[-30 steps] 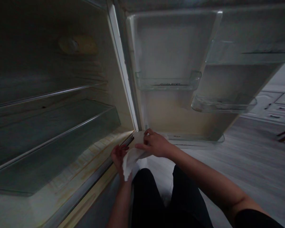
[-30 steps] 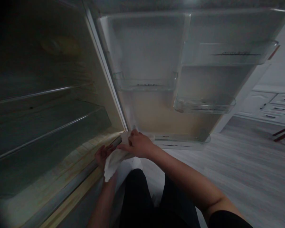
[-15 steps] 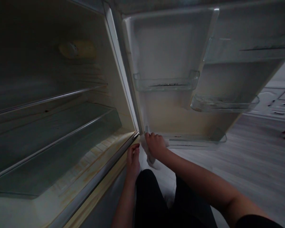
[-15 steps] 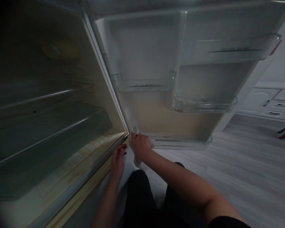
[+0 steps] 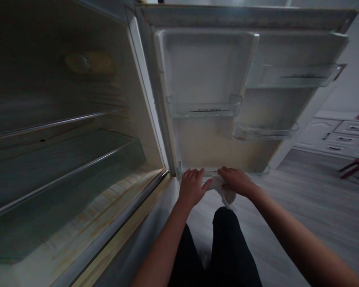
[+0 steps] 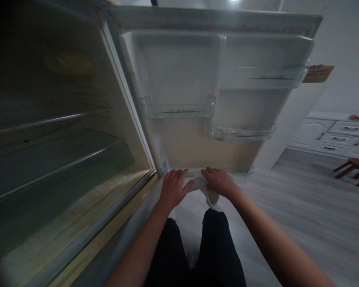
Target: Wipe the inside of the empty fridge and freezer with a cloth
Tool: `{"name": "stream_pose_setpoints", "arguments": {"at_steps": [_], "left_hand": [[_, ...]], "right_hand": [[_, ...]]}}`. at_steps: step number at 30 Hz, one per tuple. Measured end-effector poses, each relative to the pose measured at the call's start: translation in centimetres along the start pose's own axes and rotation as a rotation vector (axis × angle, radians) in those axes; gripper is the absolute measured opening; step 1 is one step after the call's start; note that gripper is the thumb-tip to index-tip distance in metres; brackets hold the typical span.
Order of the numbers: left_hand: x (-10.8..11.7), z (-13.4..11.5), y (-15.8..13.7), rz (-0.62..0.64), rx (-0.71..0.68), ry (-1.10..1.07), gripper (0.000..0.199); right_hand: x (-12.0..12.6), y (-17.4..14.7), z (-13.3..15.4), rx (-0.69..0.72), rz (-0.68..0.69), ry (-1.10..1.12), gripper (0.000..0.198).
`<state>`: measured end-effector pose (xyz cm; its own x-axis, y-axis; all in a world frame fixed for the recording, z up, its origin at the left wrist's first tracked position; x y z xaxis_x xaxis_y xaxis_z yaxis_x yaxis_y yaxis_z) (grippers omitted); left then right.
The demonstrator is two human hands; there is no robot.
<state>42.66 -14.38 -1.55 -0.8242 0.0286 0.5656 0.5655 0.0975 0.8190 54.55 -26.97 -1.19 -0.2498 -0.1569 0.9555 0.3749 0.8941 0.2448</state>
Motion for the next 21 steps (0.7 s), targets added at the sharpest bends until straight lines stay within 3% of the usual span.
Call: {"name": "stream_pose_setpoints", "arguments": {"at_steps": [4, 8, 12, 14, 18, 19, 21], "left_hand": [[-1.9, 0.2, 0.4, 0.136, 0.045, 0.066, 0.043], [-2.2, 0.1, 0.8, 0.11, 0.052, 0.067, 0.043], [-2.7, -0.1, 1.2, 0.086, 0.064, 0.094, 0.044], [-2.8, -0.2, 1.3, 0.07, 0.067, 0.104, 0.044], [-2.6, -0.3, 1.2, 0.037, 0.069, 0.093, 0.041], [-2.5, -0.3, 1.1, 0.029, 0.071, 0.088, 0.041], [-2.2, -0.1, 1.0, 0.018, 0.07, 0.083, 0.04]], "right_hand": [[-0.9, -2.9, -6.5, -0.011, -0.122, -0.024, 0.032], [-1.8, -6.1, -12.6, -0.053, -0.355, -0.008, 0.041], [-3.2, -9.0, -16.3, -0.153, -0.56, 0.121, 0.056], [-3.7, -10.2, -17.0, -0.313, -0.757, 0.257, 0.058], [-5.5, -12.8, -15.3, -0.878, -1.406, 0.568, 0.056], [-6.4, -12.5, -14.1, -0.987, -1.481, 0.686, 0.058], [-8.3, -10.4, -11.9, -1.115, -1.443, 0.99, 0.062]]}}
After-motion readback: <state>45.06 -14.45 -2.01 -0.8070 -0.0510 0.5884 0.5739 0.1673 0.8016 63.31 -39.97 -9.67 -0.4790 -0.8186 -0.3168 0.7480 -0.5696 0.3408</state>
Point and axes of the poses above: each hand's wrist, its own y-axis towards the middle knuckle, its own x-axis out of the back of the hand, z = x × y, the point moved 6 cm from there along y, towards the middle knuckle, and after that the axes turned 14 degrees about -z, right-handed, at the moved point
